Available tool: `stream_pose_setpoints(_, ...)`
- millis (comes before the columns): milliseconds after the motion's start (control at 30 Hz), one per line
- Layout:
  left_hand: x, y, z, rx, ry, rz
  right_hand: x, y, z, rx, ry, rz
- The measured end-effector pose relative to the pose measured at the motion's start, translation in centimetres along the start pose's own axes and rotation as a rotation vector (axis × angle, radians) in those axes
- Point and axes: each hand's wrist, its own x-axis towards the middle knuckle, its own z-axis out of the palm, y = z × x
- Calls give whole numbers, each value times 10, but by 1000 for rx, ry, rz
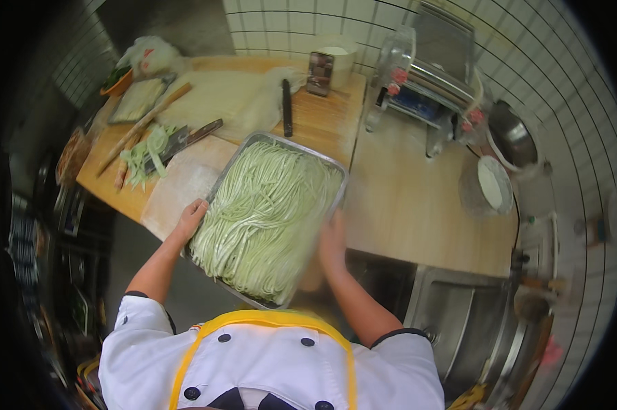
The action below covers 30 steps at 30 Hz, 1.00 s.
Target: The person folds a sheet of green dough on a wooden board, then uses a large knife to cut it into thin strips. The cut noodles are gathered and placed into a metal tray.
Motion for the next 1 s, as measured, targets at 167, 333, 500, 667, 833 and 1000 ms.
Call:
stream_pose_setpoints(167,19,9,5,-70,-110,163,-77,8,22,-71,137,166)
stream_pose_setpoints(333,17,15,0,94,-163,443,-118,19,47,82,337,140)
stream_pose_setpoints(500,72,51,23,151,-260,657,-117,22,45,36,373,195)
stream_pose_setpoints(667,135,89,70,284,-295,703,-122,10,49,-205,411,255)
stream_pose_setpoints(833,164,117,91,217,-621,435,-135,-7,58,-293,390,84)
stream_pose_setpoints(1000,168,139,97,473,-588,389,-132,-5,58,-251,359,75)
